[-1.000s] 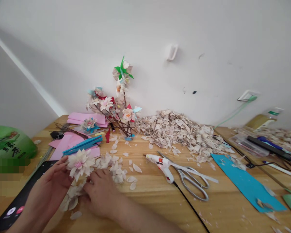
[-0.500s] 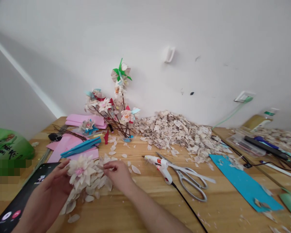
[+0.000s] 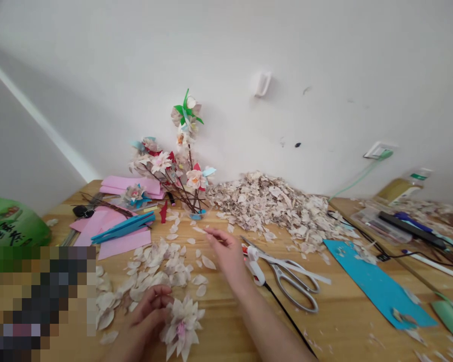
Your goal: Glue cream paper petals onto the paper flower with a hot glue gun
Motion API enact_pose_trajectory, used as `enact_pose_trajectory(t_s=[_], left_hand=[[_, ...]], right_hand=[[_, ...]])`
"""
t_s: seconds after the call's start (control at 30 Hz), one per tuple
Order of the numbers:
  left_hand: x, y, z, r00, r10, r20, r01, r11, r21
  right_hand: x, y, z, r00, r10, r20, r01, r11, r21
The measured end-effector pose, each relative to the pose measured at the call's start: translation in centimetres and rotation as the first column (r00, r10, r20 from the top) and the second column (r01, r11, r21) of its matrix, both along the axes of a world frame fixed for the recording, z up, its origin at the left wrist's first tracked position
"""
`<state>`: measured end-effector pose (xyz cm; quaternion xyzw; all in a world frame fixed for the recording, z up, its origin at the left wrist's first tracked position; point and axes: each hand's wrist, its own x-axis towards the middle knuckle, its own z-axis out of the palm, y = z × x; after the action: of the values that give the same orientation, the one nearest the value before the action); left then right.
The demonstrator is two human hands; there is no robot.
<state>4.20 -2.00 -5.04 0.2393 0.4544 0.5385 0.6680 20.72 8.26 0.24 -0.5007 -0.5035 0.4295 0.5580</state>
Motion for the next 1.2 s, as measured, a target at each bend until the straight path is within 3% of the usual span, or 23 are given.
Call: enact_pose_trajectory(t_s=[0.17,0.27,0.37,0.57,0.67,0.77,0.87,0.97,1.1,1.17,1.2], left_hand=[[-0.2,0.0,0.3,0.993,-0.069,-0.101,0.073,0.997,0.039],[0.0,-0.1,0.0,0.990,-0.023,-0.137,0.036,0.995,0.089],[0.1,-0.1,-0.3,0.983,0.008,-0.182,0.017,0.991,0.135],[-0.9,0.2,0.2,0.969,-0.033,-0.243,0.069,0.987,0.144],[-1.4,0.4,0.7,0.973,0.017,-0.229,0.015,0.990,0.140],[-1.6,0.9,1.3,0.989,0.090,-0.117,-0.080,0.993,0.089],[-1.8,1.5,1.9,0.994,0.104,0.029,-0.104,0.994,0.022],[-2.2,1.9,2.4,0.997,0.069,0.020,-0.069,0.997,0.019],[-2.5,2.1,2.8,0.997,0.079,-0.024,-0.078,0.996,0.042],[-2.6,2.2,3.1,0.993,0.107,-0.046,-0.105,0.994,0.038],[-2.7,2.2,3.3,0.992,0.116,-0.058,-0.114,0.993,0.040]], right_hand=[[0.8,0.5,2.5,0.985,-0.117,-0.124,0.127,0.989,0.077],[0.5,0.6,3.3,0.984,-0.111,-0.141,0.127,0.985,0.114],[-0.4,0.0,2.8,0.996,-0.059,-0.074,0.069,0.987,0.146],[-1.9,-2.5,-0.3,0.974,0.064,0.218,-0.122,0.956,0.267],[-1.8,-3.5,-1.0,0.920,0.142,0.365,-0.278,0.893,0.353],[-1.5,-4.0,-1.2,0.820,0.187,0.540,-0.460,0.778,0.428],[-1.6,-4.2,-1.3,0.689,0.082,0.720,-0.594,0.632,0.497],[-2.0,-4.2,-1.5,0.632,0.021,0.775,-0.647,0.565,0.512],[-1.9,-4.3,-1.8,0.621,0.037,0.783,-0.666,0.550,0.503],[-1.6,-4.4,-1.7,0.643,0.068,0.763,-0.646,0.584,0.491],[-1.5,-4.4,-1.6,0.667,0.096,0.738,-0.615,0.630,0.474]])
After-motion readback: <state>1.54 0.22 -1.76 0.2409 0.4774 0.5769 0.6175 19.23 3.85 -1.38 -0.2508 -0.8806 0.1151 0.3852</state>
